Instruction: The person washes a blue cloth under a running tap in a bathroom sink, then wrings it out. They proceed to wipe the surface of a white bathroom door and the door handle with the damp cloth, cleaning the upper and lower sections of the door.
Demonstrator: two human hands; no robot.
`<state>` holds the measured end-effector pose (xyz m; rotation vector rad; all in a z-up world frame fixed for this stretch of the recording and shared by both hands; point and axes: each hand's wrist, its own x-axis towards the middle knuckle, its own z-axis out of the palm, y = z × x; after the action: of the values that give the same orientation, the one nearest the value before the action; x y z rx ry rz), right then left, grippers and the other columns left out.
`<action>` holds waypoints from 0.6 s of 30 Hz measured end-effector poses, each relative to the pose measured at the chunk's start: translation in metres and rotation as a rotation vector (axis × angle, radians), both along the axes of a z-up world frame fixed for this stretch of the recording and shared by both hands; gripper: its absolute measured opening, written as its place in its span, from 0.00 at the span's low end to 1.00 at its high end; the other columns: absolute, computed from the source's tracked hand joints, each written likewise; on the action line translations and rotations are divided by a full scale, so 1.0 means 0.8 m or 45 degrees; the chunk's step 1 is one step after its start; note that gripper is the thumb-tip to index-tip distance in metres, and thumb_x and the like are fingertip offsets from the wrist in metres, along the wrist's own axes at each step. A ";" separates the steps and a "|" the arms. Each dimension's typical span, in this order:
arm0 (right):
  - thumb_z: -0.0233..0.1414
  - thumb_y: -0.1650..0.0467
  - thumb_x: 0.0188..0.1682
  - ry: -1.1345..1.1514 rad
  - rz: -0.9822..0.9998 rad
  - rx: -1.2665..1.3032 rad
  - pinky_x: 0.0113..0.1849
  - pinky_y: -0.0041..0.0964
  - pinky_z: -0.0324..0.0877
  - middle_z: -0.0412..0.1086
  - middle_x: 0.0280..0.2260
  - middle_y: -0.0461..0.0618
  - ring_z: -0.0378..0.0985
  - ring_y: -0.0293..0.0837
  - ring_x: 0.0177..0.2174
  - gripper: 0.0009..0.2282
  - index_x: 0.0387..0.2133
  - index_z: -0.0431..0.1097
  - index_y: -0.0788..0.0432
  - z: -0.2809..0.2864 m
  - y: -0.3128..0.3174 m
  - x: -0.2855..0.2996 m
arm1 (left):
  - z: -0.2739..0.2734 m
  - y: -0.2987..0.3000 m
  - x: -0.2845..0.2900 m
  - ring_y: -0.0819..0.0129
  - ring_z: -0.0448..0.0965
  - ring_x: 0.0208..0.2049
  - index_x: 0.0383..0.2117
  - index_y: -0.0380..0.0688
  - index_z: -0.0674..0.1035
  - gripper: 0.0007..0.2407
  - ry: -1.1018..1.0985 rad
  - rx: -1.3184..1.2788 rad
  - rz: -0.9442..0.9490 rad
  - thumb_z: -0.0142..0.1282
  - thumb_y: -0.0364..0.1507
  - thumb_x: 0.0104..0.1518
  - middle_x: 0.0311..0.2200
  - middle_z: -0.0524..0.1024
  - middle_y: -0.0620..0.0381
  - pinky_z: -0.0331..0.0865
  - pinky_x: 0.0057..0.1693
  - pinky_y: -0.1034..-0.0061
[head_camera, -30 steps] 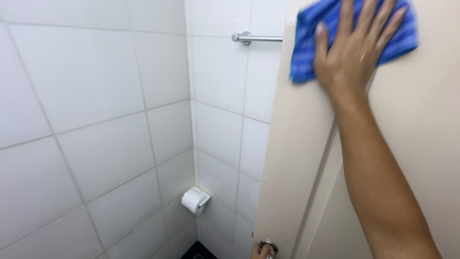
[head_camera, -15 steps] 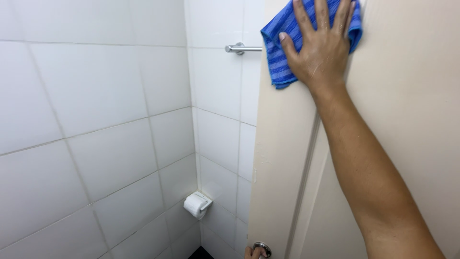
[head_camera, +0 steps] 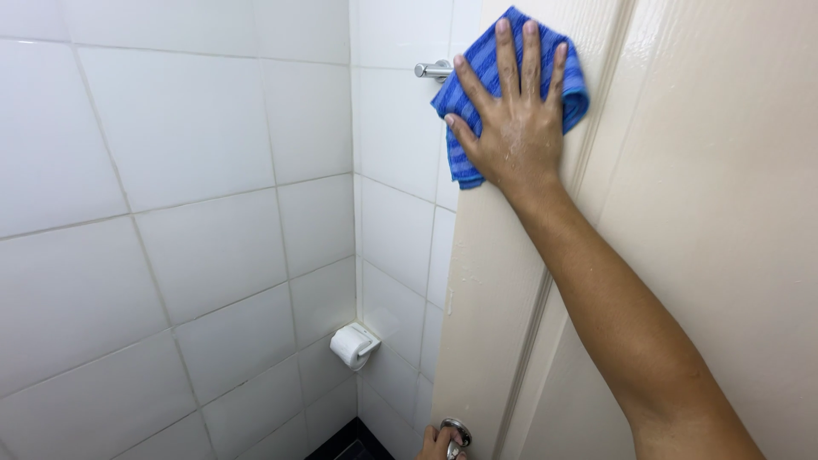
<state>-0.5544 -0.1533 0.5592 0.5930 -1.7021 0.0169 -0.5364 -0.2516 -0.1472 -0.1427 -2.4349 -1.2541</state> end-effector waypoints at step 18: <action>0.45 0.45 0.57 0.058 -0.210 0.205 0.66 0.70 0.26 0.39 0.74 0.60 0.32 0.63 0.71 0.28 0.71 0.60 0.33 -0.159 0.010 0.026 | 0.241 0.004 0.132 0.53 0.80 0.36 0.42 0.57 0.75 0.12 -0.285 -0.020 0.033 0.59 0.34 0.53 0.41 0.68 0.55 0.74 0.44 0.59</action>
<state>-0.5339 -0.1453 0.4317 0.5658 -1.7135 -0.2512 -0.4307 -0.2482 0.0458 0.0266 -2.6258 -1.3019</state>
